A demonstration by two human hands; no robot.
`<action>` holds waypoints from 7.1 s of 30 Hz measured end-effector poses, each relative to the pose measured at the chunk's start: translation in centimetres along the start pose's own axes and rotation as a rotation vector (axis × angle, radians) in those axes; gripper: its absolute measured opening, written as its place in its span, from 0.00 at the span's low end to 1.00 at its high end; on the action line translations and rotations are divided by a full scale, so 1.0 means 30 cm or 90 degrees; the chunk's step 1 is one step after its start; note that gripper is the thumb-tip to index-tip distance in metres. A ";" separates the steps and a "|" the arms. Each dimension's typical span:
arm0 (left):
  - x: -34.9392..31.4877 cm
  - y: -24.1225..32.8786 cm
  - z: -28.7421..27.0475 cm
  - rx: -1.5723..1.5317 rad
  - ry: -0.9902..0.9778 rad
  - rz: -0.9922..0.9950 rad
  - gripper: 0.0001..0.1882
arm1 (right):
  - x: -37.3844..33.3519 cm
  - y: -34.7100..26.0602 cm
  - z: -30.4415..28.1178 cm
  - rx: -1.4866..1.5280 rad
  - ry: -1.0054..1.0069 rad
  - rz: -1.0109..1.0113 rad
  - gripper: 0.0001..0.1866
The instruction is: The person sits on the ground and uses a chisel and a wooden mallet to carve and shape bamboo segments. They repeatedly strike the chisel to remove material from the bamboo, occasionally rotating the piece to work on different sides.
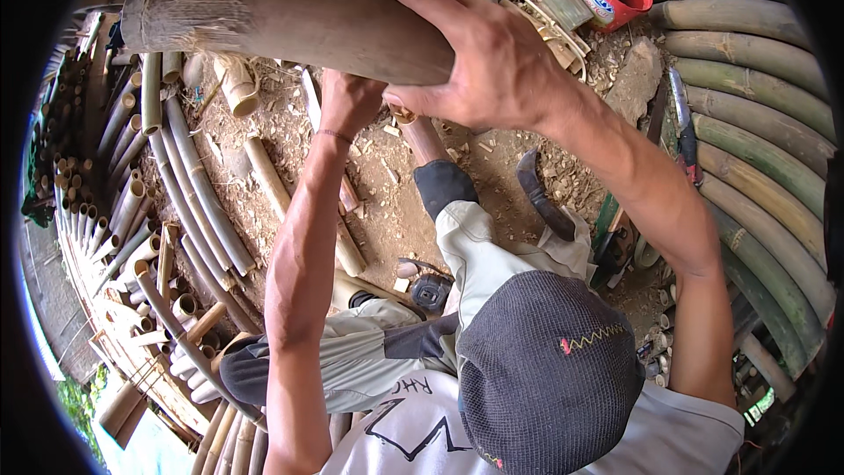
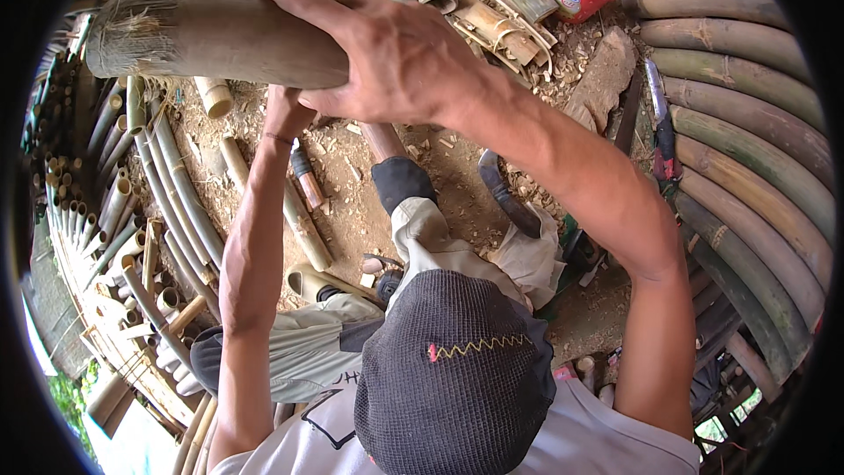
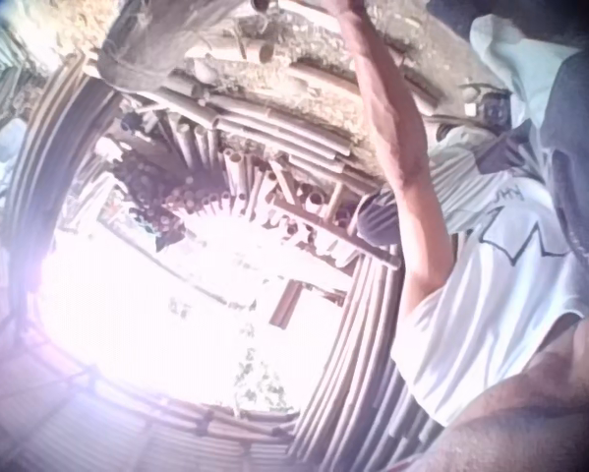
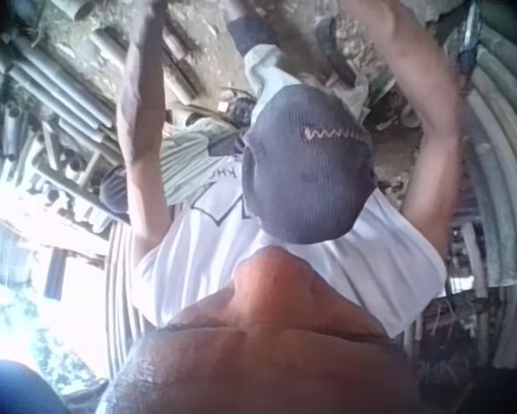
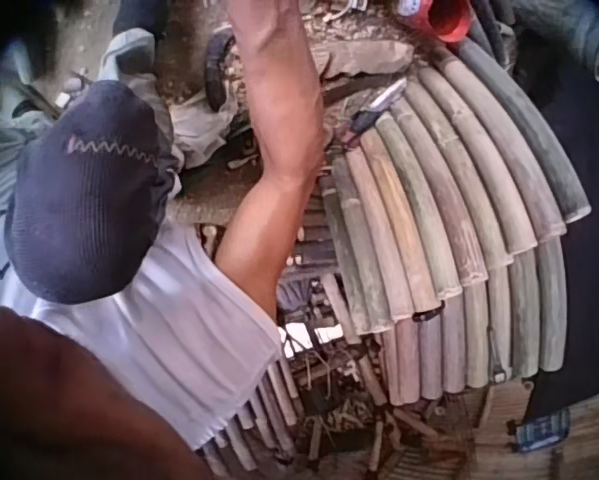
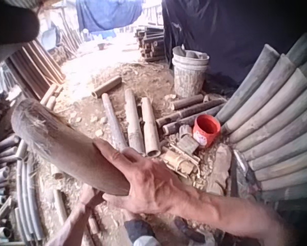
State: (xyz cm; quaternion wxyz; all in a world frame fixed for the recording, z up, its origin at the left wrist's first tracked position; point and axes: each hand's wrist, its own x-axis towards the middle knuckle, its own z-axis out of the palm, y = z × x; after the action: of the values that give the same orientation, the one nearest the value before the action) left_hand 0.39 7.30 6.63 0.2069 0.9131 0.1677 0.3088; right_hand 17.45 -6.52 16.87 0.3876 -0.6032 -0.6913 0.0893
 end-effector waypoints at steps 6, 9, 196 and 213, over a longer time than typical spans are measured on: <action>-0.015 0.050 -0.030 -0.105 -0.042 -0.044 0.11 | -0.090 0.019 0.003 0.030 -0.004 0.014 0.55; -0.043 0.086 0.014 -0.236 0.029 -0.249 0.13 | -0.059 -0.021 -0.033 0.052 0.024 0.030 0.56; 0.007 0.121 -0.062 -0.639 -0.199 -0.372 0.23 | -0.435 0.290 0.321 -0.180 -0.428 0.026 0.35; -0.223 0.027 0.022 -0.343 -0.095 -0.304 0.57 | -0.583 0.334 0.277 -0.173 -0.106 0.356 0.33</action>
State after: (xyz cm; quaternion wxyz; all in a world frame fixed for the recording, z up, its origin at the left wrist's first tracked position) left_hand -4.10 3.51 3.25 0.5178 0.7808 0.2735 0.2177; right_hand 19.27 -16.90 -2.21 0.2056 -0.8067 -0.5337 0.1485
